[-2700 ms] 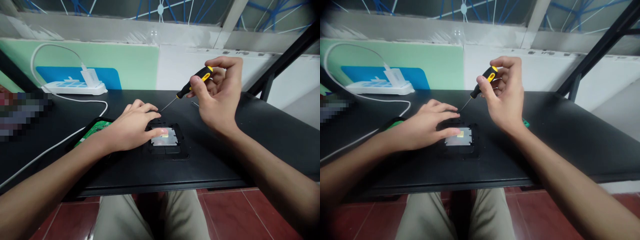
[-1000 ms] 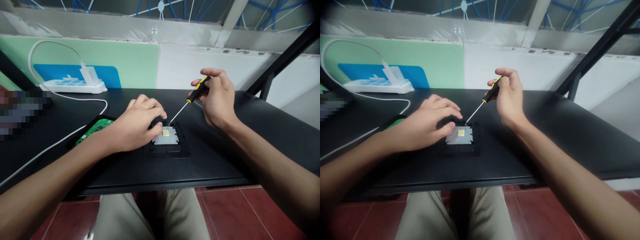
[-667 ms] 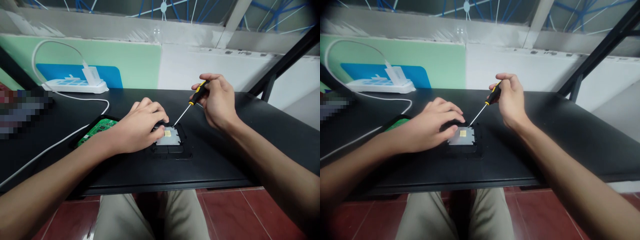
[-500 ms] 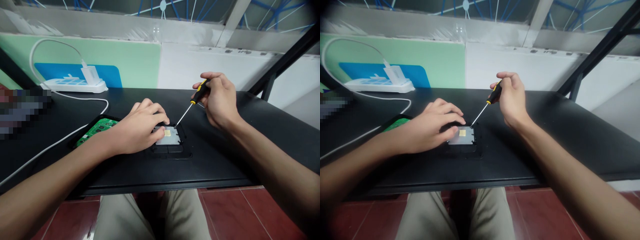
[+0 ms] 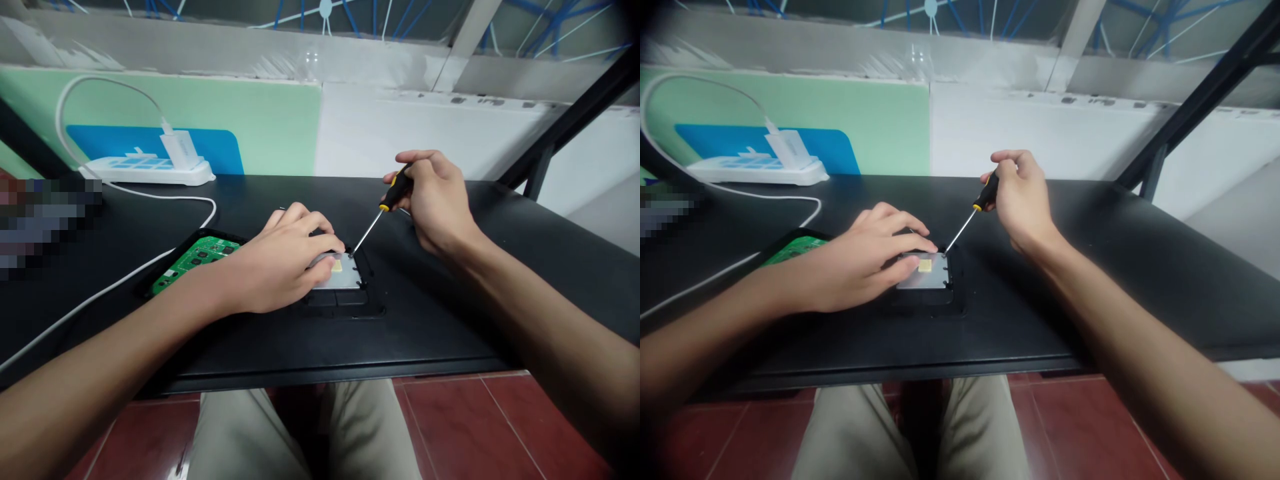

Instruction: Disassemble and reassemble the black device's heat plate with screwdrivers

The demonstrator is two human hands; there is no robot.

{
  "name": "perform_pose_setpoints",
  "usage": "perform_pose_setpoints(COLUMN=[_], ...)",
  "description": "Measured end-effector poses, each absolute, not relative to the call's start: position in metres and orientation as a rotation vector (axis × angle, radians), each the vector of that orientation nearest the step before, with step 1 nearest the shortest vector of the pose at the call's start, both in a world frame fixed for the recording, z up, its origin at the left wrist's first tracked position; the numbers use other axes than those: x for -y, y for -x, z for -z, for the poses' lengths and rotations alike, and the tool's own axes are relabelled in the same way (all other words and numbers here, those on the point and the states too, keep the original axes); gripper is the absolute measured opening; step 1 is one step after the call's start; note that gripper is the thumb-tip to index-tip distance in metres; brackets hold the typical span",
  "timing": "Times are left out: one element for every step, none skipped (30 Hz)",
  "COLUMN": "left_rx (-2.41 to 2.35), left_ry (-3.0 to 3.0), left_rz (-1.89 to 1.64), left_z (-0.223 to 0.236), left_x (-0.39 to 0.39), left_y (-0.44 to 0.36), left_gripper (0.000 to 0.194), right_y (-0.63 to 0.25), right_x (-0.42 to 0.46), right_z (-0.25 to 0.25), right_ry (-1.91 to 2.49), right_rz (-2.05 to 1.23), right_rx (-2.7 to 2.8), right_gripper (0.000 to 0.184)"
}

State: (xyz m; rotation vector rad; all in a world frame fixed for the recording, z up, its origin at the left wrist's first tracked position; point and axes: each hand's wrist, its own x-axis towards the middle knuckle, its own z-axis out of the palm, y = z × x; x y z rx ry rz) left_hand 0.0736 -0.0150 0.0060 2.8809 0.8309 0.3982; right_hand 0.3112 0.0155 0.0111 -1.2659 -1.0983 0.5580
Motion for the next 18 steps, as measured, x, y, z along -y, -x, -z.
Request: perform_pose_setpoints(left_rx=[-0.832,-0.830,-0.829,-0.826,-0.824,-0.821,-0.817,-0.815,-0.812,-0.809,-0.807,-0.804,-0.802,-0.802,-0.804,-0.806,-0.805,-0.800], left_ry=[-2.880,-2.878,-2.877,-2.875,-2.873,-2.871,-2.871,-2.872,-2.875,-2.880,-2.884,-2.888,-2.890,-2.891,-2.890,-2.889,-2.889,-2.890], left_rz=[-0.394,-0.389,-0.383,-0.380,-0.379,-0.377,-0.376,-0.376,-0.372,-0.368,-0.366,-0.367,-0.366,-0.366,-0.365,-0.365,-0.365,-0.369], left_z=[-0.0062,-0.0062,-0.0062,-0.0061,-0.0059,-0.0057,-0.0055,-0.0052,-0.0050,-0.0048,-0.0046,-0.0044,-0.0042,-0.0040,-0.0038,-0.0037,-0.0036,-0.0036], left_x=[0.0151,0.0153,0.0154,0.0156,0.0158,0.0160,0.0162,0.0164,0.0165,0.0165,0.0165,0.0165,0.0164,0.0163,0.0162,0.0161,0.0161,0.0161], left_y=[-0.0738,-0.0738,-0.0739,-0.0739,-0.0739,-0.0738,-0.0738,-0.0738,-0.0738,-0.0738,-0.0738,-0.0738,-0.0736,-0.0734,-0.0732,-0.0729,-0.0726,-0.0724], left_gripper=[0.040,0.040,0.040,0.040,0.039,0.039,0.039,0.039,0.039,0.039,0.039,0.039,0.039,0.039,0.040,0.040,0.040,0.040], right_y=[-0.3114,-0.3117,-0.3121,-0.3126,-0.3134,-0.3143,-0.3152,-0.3162,-0.3171,-0.3178,-0.3184,-0.3187,-0.3188,-0.3188,-0.3187,-0.3184,-0.3182,-0.3179], right_x=[-0.0161,-0.0168,-0.0175,-0.0184,-0.0193,-0.0202,-0.0211,-0.0220,-0.0228,-0.0235,-0.0241,-0.0246,-0.0249,-0.0250,-0.0250,-0.0249,-0.0247,-0.0244], right_z=[-0.0110,-0.0108,-0.0105,-0.0100,-0.0093,-0.0085,-0.0076,-0.0068,-0.0060,-0.0054,-0.0050,-0.0049,-0.0050,-0.0053,-0.0058,-0.0064,-0.0070,-0.0076], right_ry=[1.272,1.276,1.277,1.275,1.271,1.265,1.257,1.248,1.241,1.236,1.233,1.231,1.230,1.230,1.232,1.238,1.247,1.259], right_rz=[-0.551,-0.544,-0.538,-0.534,-0.531,-0.530,-0.528,-0.524,-0.520,-0.514,-0.509,-0.507,-0.506,-0.506,-0.504,-0.498,-0.491,-0.482], right_rx=[1.096,1.093,1.090,1.090,1.090,1.090,1.090,1.090,1.092,1.095,1.099,1.103,1.104,1.103,1.101,1.099,1.098,1.099], right_gripper=[0.013,0.014,0.014,0.014,0.014,0.014,0.014,0.013,0.013,0.012,0.011,0.011,0.011,0.011,0.011,0.012,0.013,0.013])
